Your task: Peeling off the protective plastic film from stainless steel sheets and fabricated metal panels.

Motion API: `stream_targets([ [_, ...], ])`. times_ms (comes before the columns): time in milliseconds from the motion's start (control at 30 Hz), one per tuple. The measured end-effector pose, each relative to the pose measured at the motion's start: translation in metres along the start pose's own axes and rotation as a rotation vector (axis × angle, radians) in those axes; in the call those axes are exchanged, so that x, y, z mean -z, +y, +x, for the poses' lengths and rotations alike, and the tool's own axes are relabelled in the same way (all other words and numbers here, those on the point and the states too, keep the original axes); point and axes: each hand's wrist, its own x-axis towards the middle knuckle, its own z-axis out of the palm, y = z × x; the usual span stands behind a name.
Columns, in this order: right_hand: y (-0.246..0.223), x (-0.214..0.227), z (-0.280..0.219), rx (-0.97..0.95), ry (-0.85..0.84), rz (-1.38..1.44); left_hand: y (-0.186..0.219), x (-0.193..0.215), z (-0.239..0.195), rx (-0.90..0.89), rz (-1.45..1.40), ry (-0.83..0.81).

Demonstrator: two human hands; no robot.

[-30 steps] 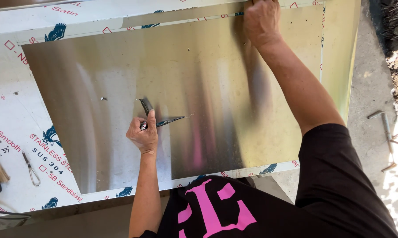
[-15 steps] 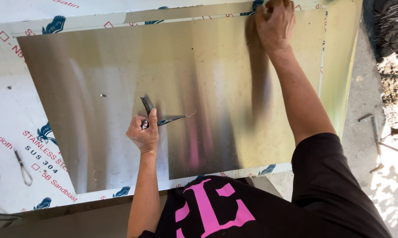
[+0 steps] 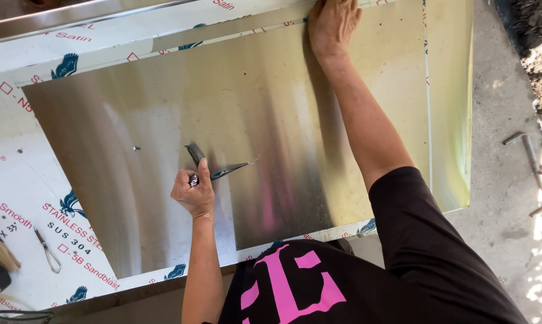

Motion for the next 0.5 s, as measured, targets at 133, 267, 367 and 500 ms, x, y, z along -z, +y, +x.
stream_targets([
  [133,0.021,0.001,-0.002,-0.133,-0.153,0.027,-0.002,-0.001,-0.001,0.014,0.006,0.001],
  [267,0.003,0.037,-0.006,-0.071,-0.121,0.142,-0.005,-0.002,-0.001,-0.001,-0.015,0.016],
  [367,-0.008,0.047,-0.002,-0.08,-0.104,0.16,-0.004,-0.002,-0.001,0.012,-0.042,0.019],
  [500,0.013,0.02,0.0,0.013,-0.036,0.167,-0.005,-0.002,-0.001,0.014,-0.018,0.008],
])
